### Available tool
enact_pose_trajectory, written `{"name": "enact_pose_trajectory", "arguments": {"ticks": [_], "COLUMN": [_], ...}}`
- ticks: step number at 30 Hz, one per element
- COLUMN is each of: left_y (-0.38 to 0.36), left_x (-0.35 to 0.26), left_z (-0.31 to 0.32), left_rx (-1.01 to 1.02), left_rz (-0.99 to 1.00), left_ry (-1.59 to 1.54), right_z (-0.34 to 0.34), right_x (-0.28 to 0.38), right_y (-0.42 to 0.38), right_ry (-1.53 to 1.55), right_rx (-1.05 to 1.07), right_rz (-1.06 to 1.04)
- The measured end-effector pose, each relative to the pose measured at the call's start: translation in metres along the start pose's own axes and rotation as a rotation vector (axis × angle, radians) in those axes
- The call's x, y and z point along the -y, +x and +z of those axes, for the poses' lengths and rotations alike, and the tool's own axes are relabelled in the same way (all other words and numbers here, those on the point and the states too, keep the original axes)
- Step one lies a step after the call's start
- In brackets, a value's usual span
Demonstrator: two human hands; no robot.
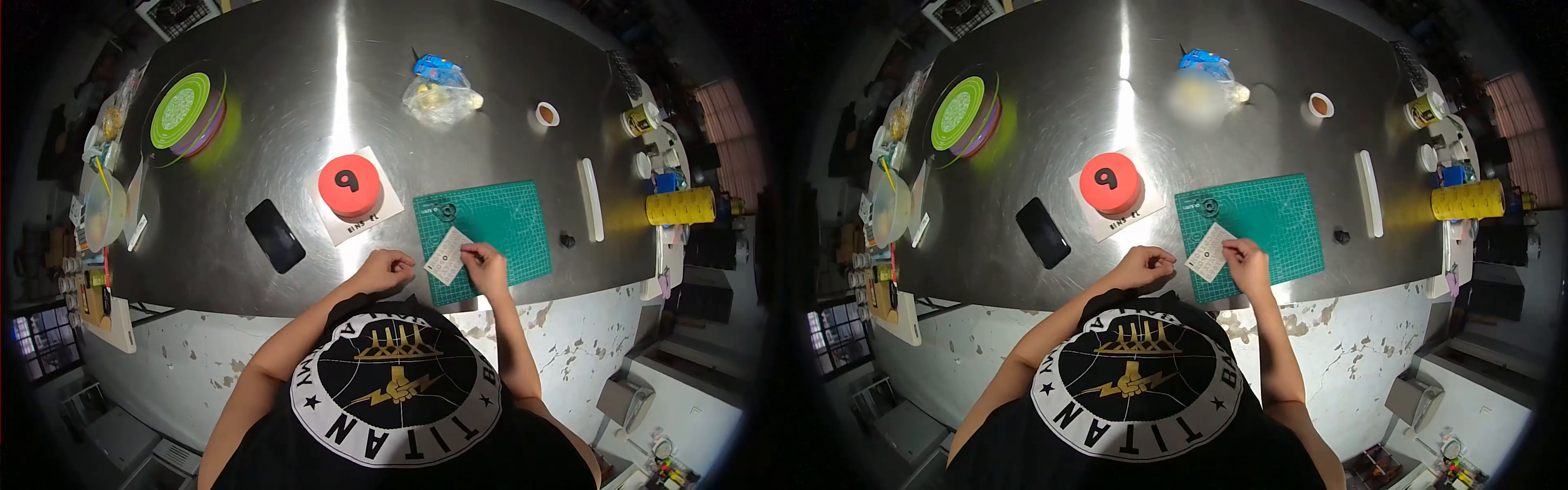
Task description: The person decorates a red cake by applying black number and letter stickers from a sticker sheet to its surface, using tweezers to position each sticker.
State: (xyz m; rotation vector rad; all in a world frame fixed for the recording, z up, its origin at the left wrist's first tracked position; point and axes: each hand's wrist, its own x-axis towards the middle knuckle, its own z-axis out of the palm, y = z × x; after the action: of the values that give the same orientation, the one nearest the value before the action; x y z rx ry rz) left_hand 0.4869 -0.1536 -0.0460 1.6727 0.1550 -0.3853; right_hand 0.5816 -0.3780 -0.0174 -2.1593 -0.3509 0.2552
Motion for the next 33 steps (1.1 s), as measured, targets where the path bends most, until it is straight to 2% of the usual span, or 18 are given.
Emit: {"name": "enact_pose_trajectory", "arguments": {"ticks": [5, 8, 13, 20, 23, 26, 28, 33], "left_y": [0.014, 0.016, 0.02, 0.019, 0.021, 0.023, 0.021, 0.023], "left_x": [-0.025, -0.026, -0.007, 0.001, 0.005, 0.002, -0.005, -0.004], "left_z": [0.024, 0.033, 0.048, 0.054, 0.057, 0.056, 0.054, 0.052], "left_rx": [0.009, -0.068, -0.187, -0.291, -0.262, -0.179, -0.131, -0.1], "left_rz": [-0.103, -0.119, -0.175, -0.05, 0.033, -0.004, -0.109, -0.09], "left_ry": [0.236, 0.271, -0.075, -0.199, -0.214, -0.388, -0.524, -0.611], "right_z": [0.016, 0.027, 0.027, 0.028, 0.027, 0.027, 0.026, 0.029], "right_x": [0.005, -0.003, -0.004, -0.006, -0.006, -0.006, -0.004, 0.0], "right_y": [-0.024, -0.028, -0.027, -0.025, -0.025, -0.025, -0.025, -0.029], "right_ry": [0.075, 0.081, 0.098, 0.148, 0.142, 0.131, 0.124, 0.138], "right_rx": [0.154, 0.099, 0.086, 0.131, 0.135, 0.125, 0.113, 0.077], "right_rz": [-0.133, -0.16, -0.183, -0.232, -0.229, -0.248, -0.261, -0.169]}}
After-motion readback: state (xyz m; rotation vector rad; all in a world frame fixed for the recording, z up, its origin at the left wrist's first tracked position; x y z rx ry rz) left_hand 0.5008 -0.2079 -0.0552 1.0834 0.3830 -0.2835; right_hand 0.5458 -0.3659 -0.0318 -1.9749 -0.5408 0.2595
